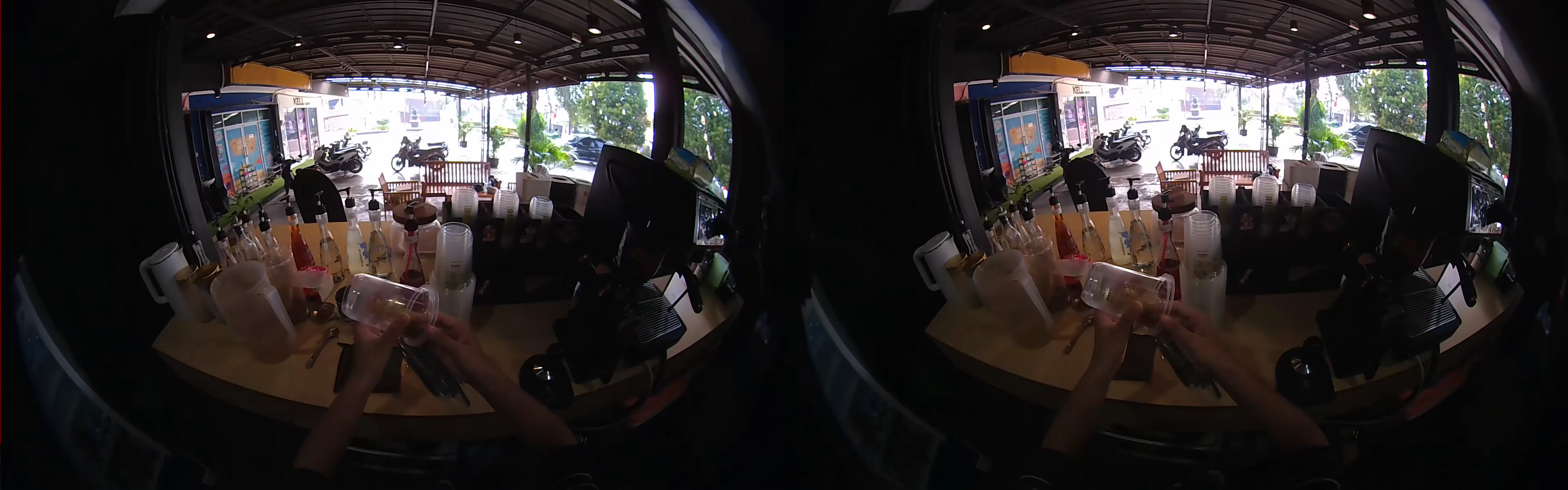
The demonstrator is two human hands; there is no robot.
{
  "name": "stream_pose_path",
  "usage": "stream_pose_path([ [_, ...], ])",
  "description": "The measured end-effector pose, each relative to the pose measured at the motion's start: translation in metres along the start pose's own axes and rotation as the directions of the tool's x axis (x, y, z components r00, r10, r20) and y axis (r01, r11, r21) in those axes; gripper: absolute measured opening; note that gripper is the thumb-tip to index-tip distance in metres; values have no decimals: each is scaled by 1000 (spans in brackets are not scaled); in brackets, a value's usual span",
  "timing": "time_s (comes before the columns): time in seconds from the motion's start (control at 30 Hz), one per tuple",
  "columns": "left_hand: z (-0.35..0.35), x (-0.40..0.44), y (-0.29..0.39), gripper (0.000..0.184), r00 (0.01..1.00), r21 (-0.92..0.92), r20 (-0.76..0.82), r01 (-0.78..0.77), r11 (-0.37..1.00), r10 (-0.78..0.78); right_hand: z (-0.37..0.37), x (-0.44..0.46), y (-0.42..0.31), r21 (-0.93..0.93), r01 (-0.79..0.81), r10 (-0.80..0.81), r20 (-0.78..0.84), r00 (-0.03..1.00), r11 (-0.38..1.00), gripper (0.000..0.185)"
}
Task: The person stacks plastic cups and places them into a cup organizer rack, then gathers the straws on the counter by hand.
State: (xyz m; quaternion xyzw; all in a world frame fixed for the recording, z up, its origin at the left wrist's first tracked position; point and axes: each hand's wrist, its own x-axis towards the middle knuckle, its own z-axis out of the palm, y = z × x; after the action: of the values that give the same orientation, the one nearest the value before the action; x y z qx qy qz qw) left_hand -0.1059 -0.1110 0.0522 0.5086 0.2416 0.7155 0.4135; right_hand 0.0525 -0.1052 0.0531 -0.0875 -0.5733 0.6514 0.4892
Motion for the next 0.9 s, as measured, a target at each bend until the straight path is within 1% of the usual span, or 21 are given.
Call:
stream_pose_path([
  [0.03, 6, -1, -2, 60, 998, 83, 52, -47, 995, 43, -2, -4, -2, -41, 8, -8, -8, 1000, 999, 32],
  [0.07, 6, 1, -6, 68, 999, 58, 38, -10, 998, 8, -9, -8, -5, -38, -95, 92, -68, 993, 995, 35],
  [0.1, 9, 3, -9, 68, 998, 49, 59, 4, 999, -7, -14, -12, -9, -41, -87, 83, -94, 992, 995, 35],
  [0.17, 24, 7, -3, 65, 980, 121, 65, -196, 973, 189, -18, -17, -25, -364, -70, -8, -208, 978, 929, 36],
  [0.23, 41, 7, 5, 71, 987, 116, 72, -150, 982, 143, -24, -23, -43, -381, -26, -86, -274, 958, 924, 43],
  [0.27, 48, 10, 2, 74, 978, 183, 107, -198, 963, 181, -28, -26, -54, -651, 87, -311, -239, 920, 754, 49],
  [0.3, 56, 13, 1, 76, 965, 247, 144, -248, 937, 218, -30, -28, -67, -855, 160, -505, -131, 853, 493, 55],
  [0.33, 73, 17, 0, 76, 950, 238, 206, -281, 930, 235, -22, -31, -85, -865, 153, -511, -132, 849, 478, 55],
  [0.37, 89, 18, 0, 76, 947, 219, 215, -283, 934, 237, -9, -36, -104, -900, 201, -545, -47, 837, 387, 59],
  [0.4, 105, 21, -1, 74, 892, 362, 315, -428, 829, 323, -5, -38, -118, -925, 246, -572, 38, 819, 291, 62],
  [0.43, 120, 24, -4, 72, 819, 470, 423, -564, 679, 387, -10, -38, -127, -934, 235, -582, 37, 813, 270, 62],
  [0.5, 147, 42, -35, 74, 762, 369, 472, -628, 685, 444, -23, -37, -146, -988, 81, -529, 139, 837, -133, 66],
  [0.53, 159, 50, -43, 73, 757, 370, 474, -635, 678, 450, -38, -34, -154, -980, 83, -514, 165, 842, -180, 67],
  [0.57, 171, 57, -49, 73, 756, 378, 474, -638, 671, 452, -55, -28, -160, -977, 82, -516, 174, 839, -196, 67],
  [0.63, 192, 72, -55, 77, 762, 341, 447, -629, 699, 468, -88, -9, -179, -988, 78, -614, 146, 776, -137, 64],
  [0.7, 207, 99, -74, 82, 806, 528, 390, -593, 609, 446, -118, 21, -207, -994, 49, -672, 105, 733, -102, 63],
  [0.73, 212, 114, -85, 81, 807, 531, 415, -589, 609, 420, -147, 42, -215, -996, 8, -725, 68, 686, -86, 63],
  [0.8, 217, 141, -110, 79, 825, 618, 419, -565, 546, 380, -202, 81, -229, -973, -41, -780, 159, 605, -229, 64],
  [0.83, 219, 150, -120, 77, 847, 693, 412, -530, 488, 336, -221, 96, -233, -974, -31, -783, 161, 601, -223, 64],
  [0.87, 219, 155, -128, 82, 906, 816, 376, -424, 392, 197, -238, 109, -237, -991, -81, -755, 29, 655, -109, 65],
  [0.9, 218, 160, -140, 82, 906, 822, 374, -424, 381, 200, -255, 121, -237, -990, -140, -708, -101, 699, 4, 66],
])
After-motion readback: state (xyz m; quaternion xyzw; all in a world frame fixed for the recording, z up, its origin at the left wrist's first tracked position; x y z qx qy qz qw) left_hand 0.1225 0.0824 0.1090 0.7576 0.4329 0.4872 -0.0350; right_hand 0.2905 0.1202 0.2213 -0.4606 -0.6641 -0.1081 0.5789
